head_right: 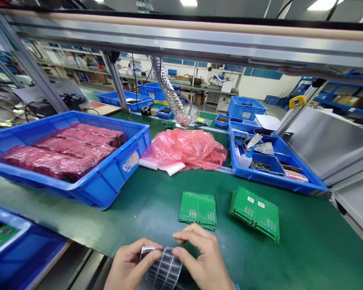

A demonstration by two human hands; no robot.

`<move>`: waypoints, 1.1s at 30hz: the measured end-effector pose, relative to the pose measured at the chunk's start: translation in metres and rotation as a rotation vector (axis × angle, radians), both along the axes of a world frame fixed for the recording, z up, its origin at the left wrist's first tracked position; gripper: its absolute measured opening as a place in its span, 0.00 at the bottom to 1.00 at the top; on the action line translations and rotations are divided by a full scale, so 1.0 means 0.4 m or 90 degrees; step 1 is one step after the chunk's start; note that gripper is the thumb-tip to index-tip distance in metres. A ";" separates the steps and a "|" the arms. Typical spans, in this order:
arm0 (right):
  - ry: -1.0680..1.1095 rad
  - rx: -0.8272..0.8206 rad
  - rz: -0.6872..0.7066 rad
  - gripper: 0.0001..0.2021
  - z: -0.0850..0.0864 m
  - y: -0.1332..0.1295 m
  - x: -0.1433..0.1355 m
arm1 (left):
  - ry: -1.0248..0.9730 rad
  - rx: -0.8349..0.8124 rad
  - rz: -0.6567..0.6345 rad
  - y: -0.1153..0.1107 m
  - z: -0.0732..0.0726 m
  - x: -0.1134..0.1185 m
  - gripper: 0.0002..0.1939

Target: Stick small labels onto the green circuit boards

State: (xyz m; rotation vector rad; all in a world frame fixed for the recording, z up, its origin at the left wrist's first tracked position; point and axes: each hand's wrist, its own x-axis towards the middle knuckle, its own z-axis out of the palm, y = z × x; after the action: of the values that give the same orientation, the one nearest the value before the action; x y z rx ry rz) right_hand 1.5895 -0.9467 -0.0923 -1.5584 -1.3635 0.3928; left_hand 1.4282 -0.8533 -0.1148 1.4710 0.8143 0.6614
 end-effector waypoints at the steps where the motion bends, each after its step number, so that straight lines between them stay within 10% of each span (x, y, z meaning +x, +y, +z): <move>1: -0.056 -0.024 0.019 0.05 0.007 -0.002 0.006 | 0.004 -0.002 -0.005 0.001 -0.004 0.003 0.11; 7: -0.383 0.039 0.080 0.07 0.023 -0.001 0.000 | -0.030 -0.125 -0.020 0.014 -0.047 0.026 0.17; 13: -0.130 -0.120 0.014 0.08 0.018 0.079 0.130 | -0.051 -0.197 -0.026 0.033 -0.103 0.049 0.19; 18: -0.198 -0.272 -0.049 0.05 -0.056 0.165 0.262 | -0.030 -0.153 -0.039 0.033 -0.127 0.053 0.18; 33: -0.168 -0.252 -0.064 0.09 -0.064 0.156 0.299 | 0.006 -0.124 -0.044 0.033 -0.128 0.049 0.17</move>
State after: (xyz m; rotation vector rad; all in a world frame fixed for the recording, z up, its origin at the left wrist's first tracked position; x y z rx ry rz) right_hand 1.7091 -0.8845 -0.1178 -2.0546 -1.4605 0.4241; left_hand 1.4480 -0.8402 -0.1659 1.3200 0.8088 0.5091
